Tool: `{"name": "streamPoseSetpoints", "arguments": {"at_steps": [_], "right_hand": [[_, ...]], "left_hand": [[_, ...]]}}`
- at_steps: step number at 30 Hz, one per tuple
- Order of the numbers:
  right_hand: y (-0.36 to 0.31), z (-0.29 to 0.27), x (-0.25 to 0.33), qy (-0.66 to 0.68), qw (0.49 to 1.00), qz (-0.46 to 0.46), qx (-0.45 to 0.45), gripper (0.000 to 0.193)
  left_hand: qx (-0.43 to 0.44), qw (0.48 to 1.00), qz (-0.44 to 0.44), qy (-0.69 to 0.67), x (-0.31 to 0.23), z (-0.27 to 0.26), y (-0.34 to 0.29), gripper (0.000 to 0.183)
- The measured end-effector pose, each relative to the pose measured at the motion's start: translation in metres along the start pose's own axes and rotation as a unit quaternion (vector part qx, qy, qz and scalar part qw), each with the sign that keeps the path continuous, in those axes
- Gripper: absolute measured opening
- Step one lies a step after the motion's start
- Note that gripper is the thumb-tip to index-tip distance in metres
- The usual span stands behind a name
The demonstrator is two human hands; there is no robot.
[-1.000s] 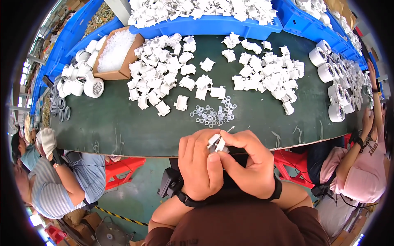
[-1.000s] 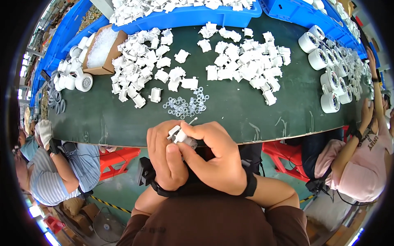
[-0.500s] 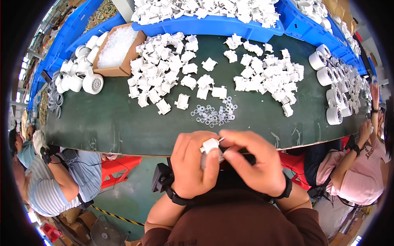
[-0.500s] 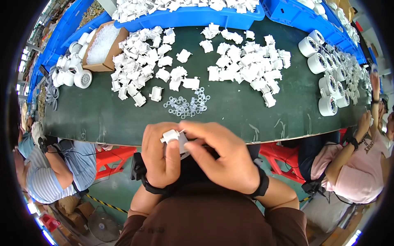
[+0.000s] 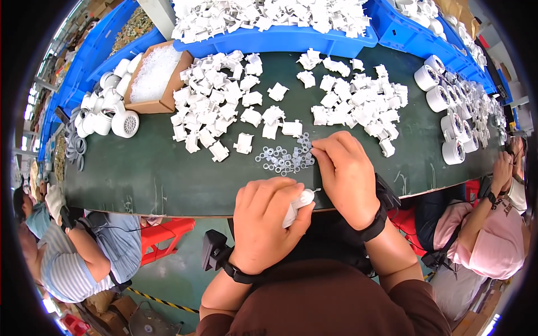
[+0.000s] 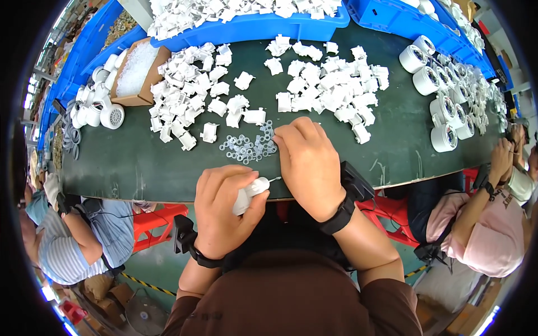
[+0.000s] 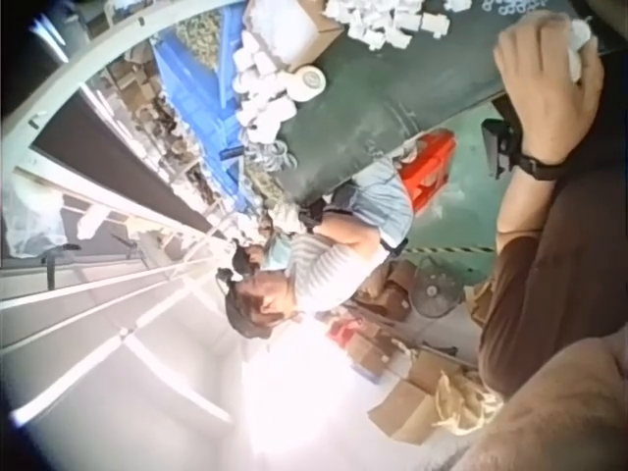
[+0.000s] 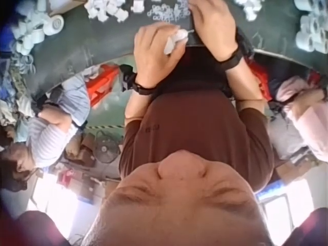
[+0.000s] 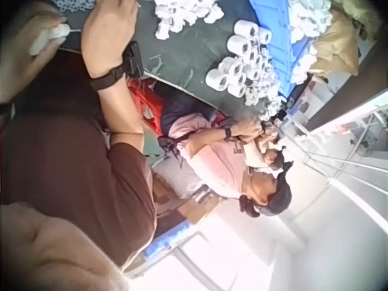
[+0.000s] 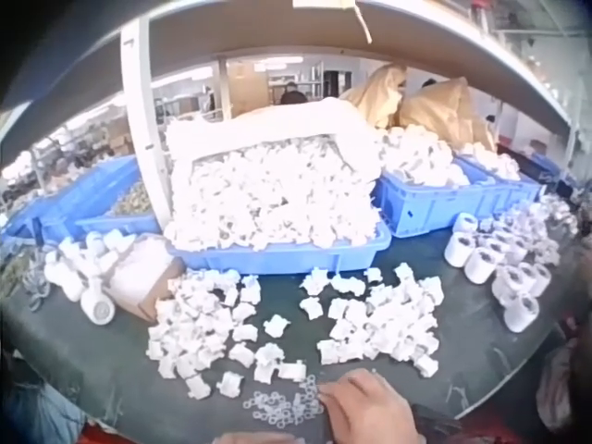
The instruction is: The person assembles camera components by hand, inserting a small white part into a plastic housing and threading a wire through it. They then fit the housing onto a camera lens assembly and place the completed unit on the table.
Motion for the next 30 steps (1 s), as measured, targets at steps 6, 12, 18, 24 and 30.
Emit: {"name": "streamPoseSetpoints", "arguments": {"at_steps": [6,12,18,24,30], "right_hand": [[-0.002,-0.023,-0.005,0.210,0.970,0.107,0.060,0.009],[-0.032,-0.016,0.012,0.402,0.887,0.120,0.195,0.014],[-0.039,0.000,0.011,0.555,0.773,0.231,0.204,0.013],[-0.042,0.013,0.003,0.549,0.765,0.248,0.228,0.011],[-0.039,0.011,0.007,0.606,0.722,0.260,0.210,0.013]], "left_hand": [[0.003,1.000,-0.021,-0.008,0.001,-0.003,0.001,0.034],[0.021,1.000,-0.018,-0.011,0.001,-0.003,0.003,0.035],[0.003,0.999,-0.002,-0.033,0.004,-0.001,0.001,0.041],[-0.004,1.000,0.022,-0.006,-0.002,0.003,0.002,0.041],[-0.050,0.999,0.000,-0.017,0.004,0.003,-0.002,0.039]]}}
Point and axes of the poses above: each hand's wrist, its own y-axis towards the middle knuckle, its own z-axis out of the palm, x = y × z, the point moved 6 cm from there along y, towards the middle knuckle, and after that the axes turned 2 degrees about x, right-handed, at the moved point
